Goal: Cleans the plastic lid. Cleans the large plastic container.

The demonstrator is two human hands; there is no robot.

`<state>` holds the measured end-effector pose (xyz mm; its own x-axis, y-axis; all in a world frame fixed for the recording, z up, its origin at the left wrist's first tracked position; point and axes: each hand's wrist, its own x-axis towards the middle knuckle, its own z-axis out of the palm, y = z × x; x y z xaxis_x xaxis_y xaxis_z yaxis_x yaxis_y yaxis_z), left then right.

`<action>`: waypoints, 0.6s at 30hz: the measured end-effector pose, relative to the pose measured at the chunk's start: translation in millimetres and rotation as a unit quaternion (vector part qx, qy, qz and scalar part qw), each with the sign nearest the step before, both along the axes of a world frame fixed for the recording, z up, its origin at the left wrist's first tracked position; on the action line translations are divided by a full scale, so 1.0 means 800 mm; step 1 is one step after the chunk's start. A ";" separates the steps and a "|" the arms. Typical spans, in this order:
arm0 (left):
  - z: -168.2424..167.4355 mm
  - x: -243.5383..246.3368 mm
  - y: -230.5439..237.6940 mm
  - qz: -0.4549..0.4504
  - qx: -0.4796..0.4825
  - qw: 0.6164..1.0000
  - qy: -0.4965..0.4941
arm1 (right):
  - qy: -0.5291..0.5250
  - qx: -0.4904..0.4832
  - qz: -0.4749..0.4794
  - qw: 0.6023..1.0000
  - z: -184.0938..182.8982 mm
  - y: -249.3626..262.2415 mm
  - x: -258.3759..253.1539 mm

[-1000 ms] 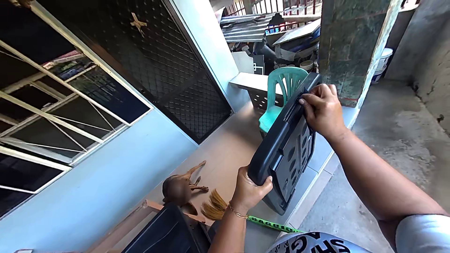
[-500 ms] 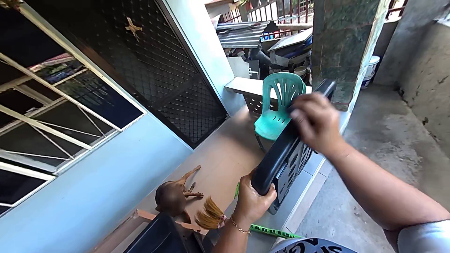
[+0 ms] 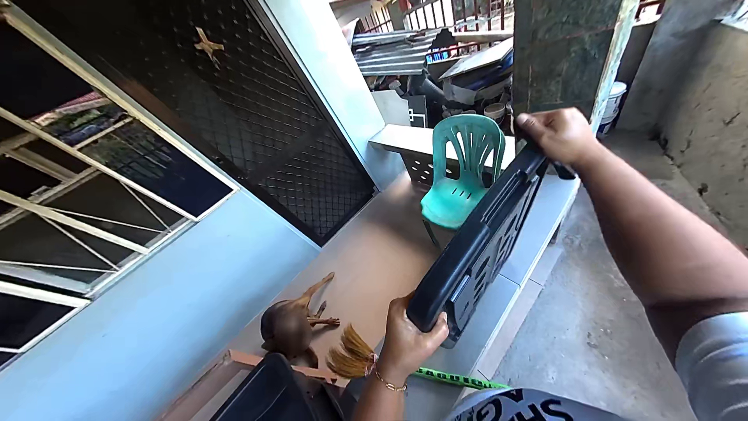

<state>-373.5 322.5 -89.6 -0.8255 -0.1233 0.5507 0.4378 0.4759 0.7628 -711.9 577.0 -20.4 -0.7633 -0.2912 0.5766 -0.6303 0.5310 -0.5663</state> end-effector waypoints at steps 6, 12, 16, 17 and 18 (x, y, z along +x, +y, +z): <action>-0.020 -0.003 -0.006 -0.032 -0.045 0.998 -0.009 | -0.201 -0.338 0.007 0.919 -0.075 0.018 -0.023; -0.020 0.012 -0.032 -0.063 -0.121 0.991 -0.004 | -0.274 -0.452 -0.054 0.847 -0.149 -0.008 -0.006; 0.004 0.051 -0.083 0.010 -0.056 0.998 0.002 | -0.176 -0.399 0.070 0.897 -0.036 -0.034 0.016; 0.005 0.058 -0.093 0.028 -0.038 0.999 0.005 | -0.138 -0.374 0.095 0.912 -0.003 -0.041 0.022; 0.006 0.064 -0.101 0.042 -0.018 0.999 0.002 | -0.102 -0.349 0.110 0.925 0.027 -0.050 0.030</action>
<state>-322.1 241.8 -84.8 -0.8109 -0.1723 0.5592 0.3976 0.5389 0.7426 -688.3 537.2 0.9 -0.8435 -0.0629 0.5334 -0.5221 -0.1365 -0.8419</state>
